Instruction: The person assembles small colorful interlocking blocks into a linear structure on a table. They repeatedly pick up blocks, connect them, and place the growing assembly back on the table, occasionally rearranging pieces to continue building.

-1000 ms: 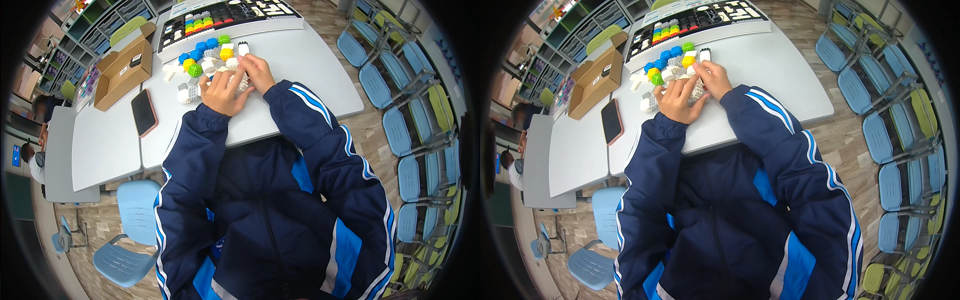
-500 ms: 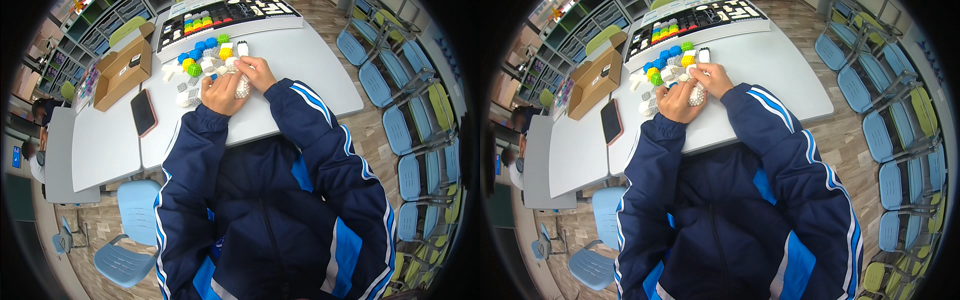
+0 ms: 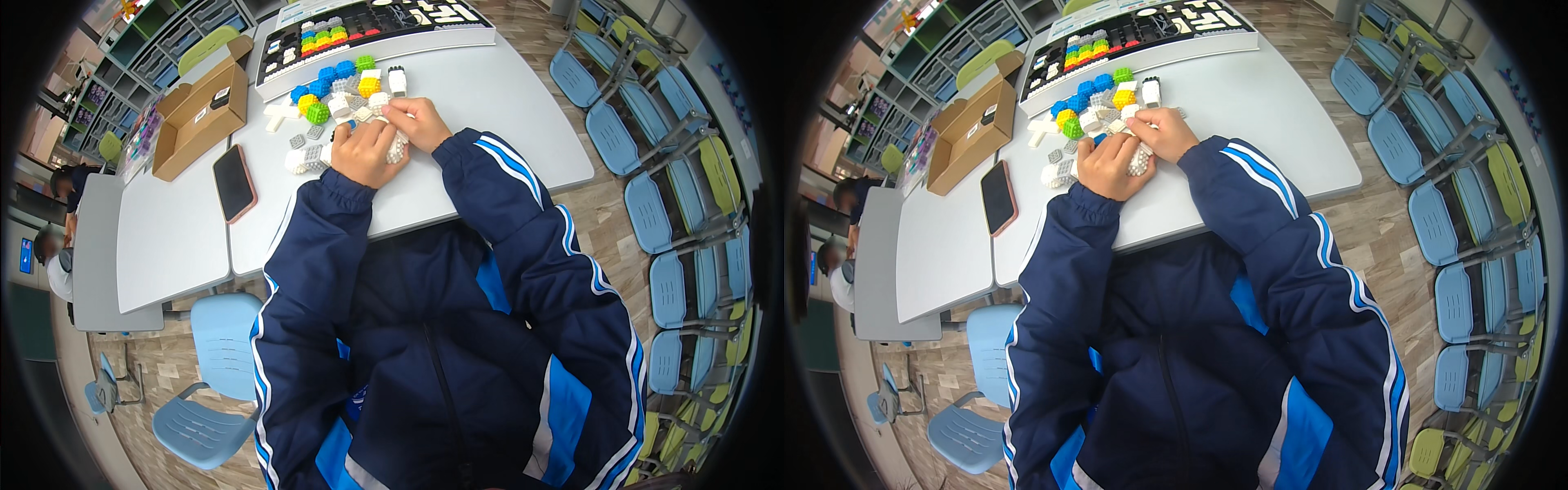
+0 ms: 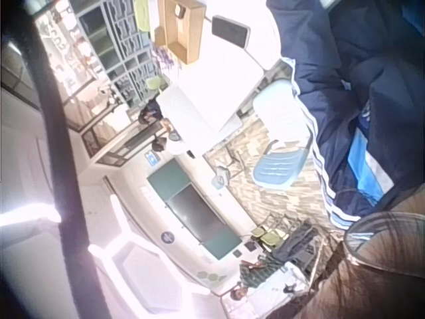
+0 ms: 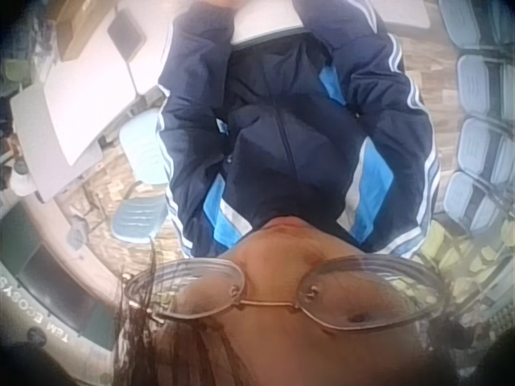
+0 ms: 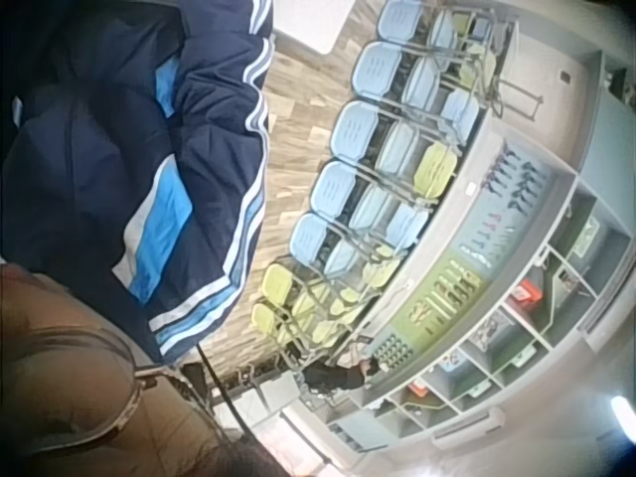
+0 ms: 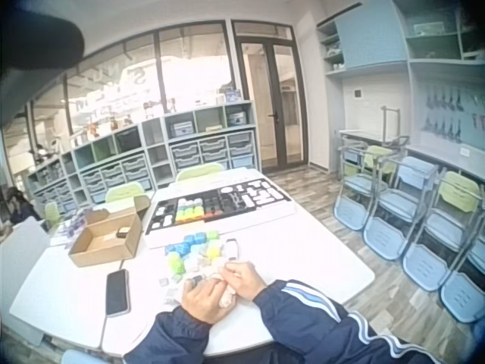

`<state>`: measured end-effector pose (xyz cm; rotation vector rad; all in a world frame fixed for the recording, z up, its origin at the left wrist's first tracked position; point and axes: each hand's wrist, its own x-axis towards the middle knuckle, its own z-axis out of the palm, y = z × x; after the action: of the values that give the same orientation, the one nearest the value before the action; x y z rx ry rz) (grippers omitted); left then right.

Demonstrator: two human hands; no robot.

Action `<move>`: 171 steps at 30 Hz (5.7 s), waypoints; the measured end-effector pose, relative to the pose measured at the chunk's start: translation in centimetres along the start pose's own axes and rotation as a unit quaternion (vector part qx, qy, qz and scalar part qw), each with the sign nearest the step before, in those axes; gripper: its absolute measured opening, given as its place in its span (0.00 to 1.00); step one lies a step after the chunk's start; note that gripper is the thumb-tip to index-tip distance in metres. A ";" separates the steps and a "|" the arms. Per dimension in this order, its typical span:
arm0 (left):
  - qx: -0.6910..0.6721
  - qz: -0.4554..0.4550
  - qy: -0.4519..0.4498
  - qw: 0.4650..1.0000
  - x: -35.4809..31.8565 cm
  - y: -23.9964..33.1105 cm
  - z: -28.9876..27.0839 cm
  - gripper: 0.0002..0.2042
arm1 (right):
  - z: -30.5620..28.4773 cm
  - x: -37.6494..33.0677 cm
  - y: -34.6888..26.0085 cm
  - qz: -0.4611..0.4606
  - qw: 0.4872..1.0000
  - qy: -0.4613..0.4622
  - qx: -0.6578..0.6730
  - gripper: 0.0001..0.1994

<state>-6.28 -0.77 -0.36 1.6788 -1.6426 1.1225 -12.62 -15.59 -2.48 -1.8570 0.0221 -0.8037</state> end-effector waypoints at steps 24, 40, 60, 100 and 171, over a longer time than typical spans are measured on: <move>-0.012 -0.005 -0.001 1.000 0.0 -0.4 0.2 0.14 | 1.2 0.0 1.2 0.066 0.995 0.080 0.015 0.15; -0.020 0.000 -0.005 1.000 0.0 -0.7 0.4 0.15 | 1.7 0.3 1.8 0.071 0.991 0.115 0.024 0.15; -0.025 -0.003 -0.010 1.000 0.2 -0.6 0.3 0.14 | 1.7 0.3 1.7 0.092 0.988 0.117 0.032 0.14; 0.061 -0.086 -0.064 0.992 -0.6 -1.2 1.6 0.13 | 0.8 0.7 0.2 0.126 0.953 0.226 -0.161 0.18; 0.015 -0.104 0.016 0.994 -0.1 -0.3 -0.1 0.10 | 1.3 -0.8 -0.1 -0.002 0.989 0.124 0.080 0.17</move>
<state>-6.03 -0.62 -0.38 1.7956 -1.4001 1.0694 -12.55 -14.15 -3.11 -1.5993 0.1089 -1.0061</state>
